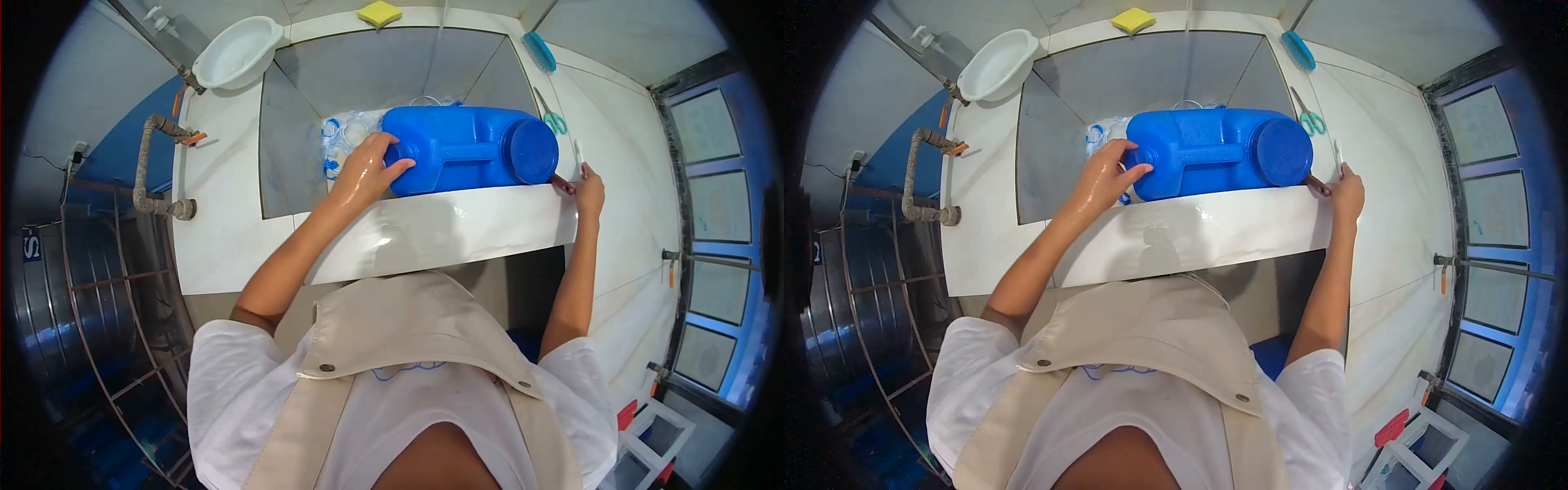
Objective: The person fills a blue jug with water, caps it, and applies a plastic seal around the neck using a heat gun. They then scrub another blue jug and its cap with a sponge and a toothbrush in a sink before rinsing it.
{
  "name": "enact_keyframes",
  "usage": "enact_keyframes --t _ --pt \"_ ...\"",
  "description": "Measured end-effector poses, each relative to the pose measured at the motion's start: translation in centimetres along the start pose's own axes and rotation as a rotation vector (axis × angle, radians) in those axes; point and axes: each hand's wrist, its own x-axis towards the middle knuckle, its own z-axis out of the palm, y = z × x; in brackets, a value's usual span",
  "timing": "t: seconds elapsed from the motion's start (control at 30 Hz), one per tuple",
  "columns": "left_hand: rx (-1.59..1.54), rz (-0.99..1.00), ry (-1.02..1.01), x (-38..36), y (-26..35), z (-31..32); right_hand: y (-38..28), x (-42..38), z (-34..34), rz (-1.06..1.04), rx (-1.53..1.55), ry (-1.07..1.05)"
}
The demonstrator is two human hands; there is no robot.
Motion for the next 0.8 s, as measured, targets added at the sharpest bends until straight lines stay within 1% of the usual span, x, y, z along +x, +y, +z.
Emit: enact_keyframes --t 0.03,0.07,0.1,0.13,0.17,0.2,0.23,0.27,0.3,0.33,0.37,0.4,0.43,0.47,0.5,0.53,0.57,0.6,0.63,0.67,0.7,0.73,0.77,0.8 --pt "0.101 -0.011 0.068 0.2 0.1 0.8 0.1 0.5 0.4 0.01 0.037 -0.067" --pt "0.2 -0.022 0.138 0.5 0.2 1.4 -0.5 0.7 0.0 0.011 0.041 -0.066" --pt "0.204 -0.023 0.138 1.3 0.5 1.6 -1.3 0.8 -0.4 0.001 -0.077 -0.007" --pt "0.23 -0.218 0.086 2.3 0.7 1.7 -2.0 0.9 -0.9 -0.008 -0.194 0.049" --pt "0.255 -0.416 0.034 2.8 0.8 1.8 -2.5 1.4 -1.0 -0.01 -0.19 0.043" --pt "0.26 -0.422 0.034 2.6 0.9 1.7 -3.1 2.3 -0.9 -0.111 -0.135 0.134" --pt "0.295 -0.332 -0.009 2.2 1.0 1.6 -3.8 3.4 -1.0 -0.212 -0.078 0.228" --pt "0.329 -0.242 -0.051 2.0 1.1 1.5 -5.0 4.3 -1.4 -0.214 -0.073 0.226" --pt "0.333 -0.244 -0.049 1.7 0.9 1.5 -6.5 5.0 -1.9 -0.277 0.088 0.159" --pt "0.353 -0.064 -0.04 1.3 0.6 1.5 -8.1 5.4 -2.2 -0.339 0.247 0.089" --pt "0.371 0.114 -0.032 1.0 0.4 1.5 -9.4 5.7 -1.9 -0.343 0.252 0.088" --pt "0.375 0.11 -0.026 0.9 0.7 1.4 -10.7 6.1 -1.7 -0.446 0.332 0.101" --pt "0.436 0.341 -0.019 0.8 0.9 1.3 -12.1 6.5 -1.7 -0.552 0.411 0.116" --pt "0.496 0.571 -0.012 0.7 1.3 1.2 -13.4 6.8 -1.8 -0.564 0.415 0.116" --pt "0.504 0.567 -0.004 0.7 1.8 0.9 -14.7 7.1 -2.0 -0.645 0.464 0.105" --pt "0.348 0.39 0.158 0.5 2.3 0.7 -16.1 7.4 -2.3 -0.725 0.513 0.092" --pt "0.188 0.21 0.314 0.4 2.6 0.6 -17.4 7.8 -2.4 -0.731 0.519 0.09" --pt "0.194 0.205 0.318 0.4 2.4 0.8 -18.7 8.5 -2.4 -0.738 0.564 -0.041" --pt "0.169 0.026 0.226 0.3 1.8 1.3 -20.2 9.2 -2.5 -0.745 0.607 -0.172" --pt "0.14 -0.149 0.137 0.5 1.3 1.7 -21.7 9.9 -2.5 -0.755 0.611 -0.168" --pt "0.226 0.164 0.237 0.3 2.2 2.9 -23.3 11.0 -2.7 -0.686 0.66 -0.373" --pt "0.238 0.298 0.078 0.0 2.6 3.3 -24.8 12.0 -3.1 -0.611 0.702 -0.575" --pt "0.169 0.289 0.009 0.1 3.3 4.0 -26.2 13.0 -3.4 -0.621 0.702 -0.561" --pt "0.099 0.279 -0.058 0.7 4.5 5.5 -27.6 14.1 -3.7 -0.546 0.805 -0.656"
